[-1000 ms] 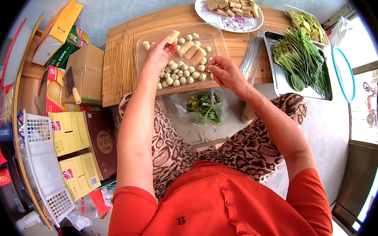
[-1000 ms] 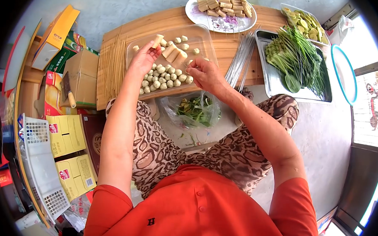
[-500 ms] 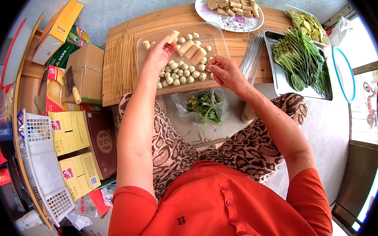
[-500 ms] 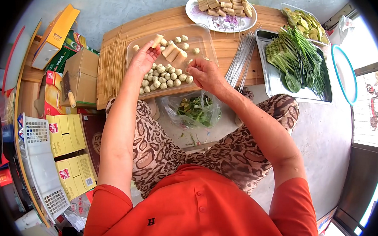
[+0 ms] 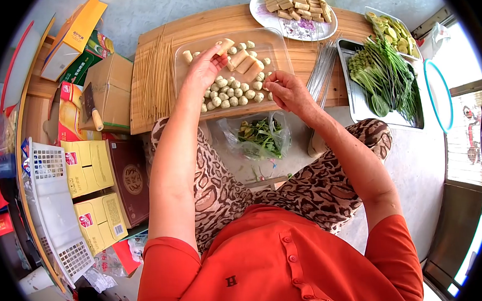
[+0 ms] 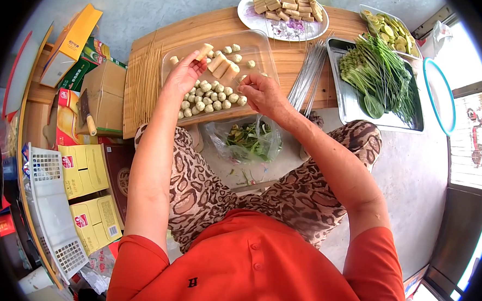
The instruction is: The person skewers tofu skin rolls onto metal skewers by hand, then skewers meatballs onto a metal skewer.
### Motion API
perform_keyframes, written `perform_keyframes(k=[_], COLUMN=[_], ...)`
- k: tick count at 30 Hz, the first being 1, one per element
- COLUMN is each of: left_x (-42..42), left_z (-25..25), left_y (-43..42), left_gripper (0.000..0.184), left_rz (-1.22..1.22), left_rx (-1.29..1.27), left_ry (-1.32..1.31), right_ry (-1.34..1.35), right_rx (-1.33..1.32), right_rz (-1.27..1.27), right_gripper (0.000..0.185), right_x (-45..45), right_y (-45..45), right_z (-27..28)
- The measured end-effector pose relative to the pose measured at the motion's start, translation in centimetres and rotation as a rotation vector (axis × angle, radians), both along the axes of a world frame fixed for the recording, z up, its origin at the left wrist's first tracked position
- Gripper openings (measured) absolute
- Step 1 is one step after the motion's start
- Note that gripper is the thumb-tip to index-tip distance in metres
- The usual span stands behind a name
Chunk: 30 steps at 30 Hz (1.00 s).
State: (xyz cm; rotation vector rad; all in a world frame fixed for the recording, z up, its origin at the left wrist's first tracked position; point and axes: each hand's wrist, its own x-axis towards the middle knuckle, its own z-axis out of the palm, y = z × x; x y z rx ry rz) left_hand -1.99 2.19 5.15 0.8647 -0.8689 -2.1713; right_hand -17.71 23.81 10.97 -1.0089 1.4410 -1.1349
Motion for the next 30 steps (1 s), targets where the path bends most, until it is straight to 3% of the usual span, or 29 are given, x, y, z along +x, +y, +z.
perform_keyframes(k=[30], left_x=[-1.2], left_z=[1.9], left_y=[2.3], left_gripper=[0.027], left_rz=[-0.166], left_rx=[-0.126], left_ry=[0.028], right_ry=[-0.055], right_rx=[-0.015], right_rz=[-0.013], right_gripper=[0.014], right_x=[0.1], right_y=[-0.6], right_z=[-0.8])
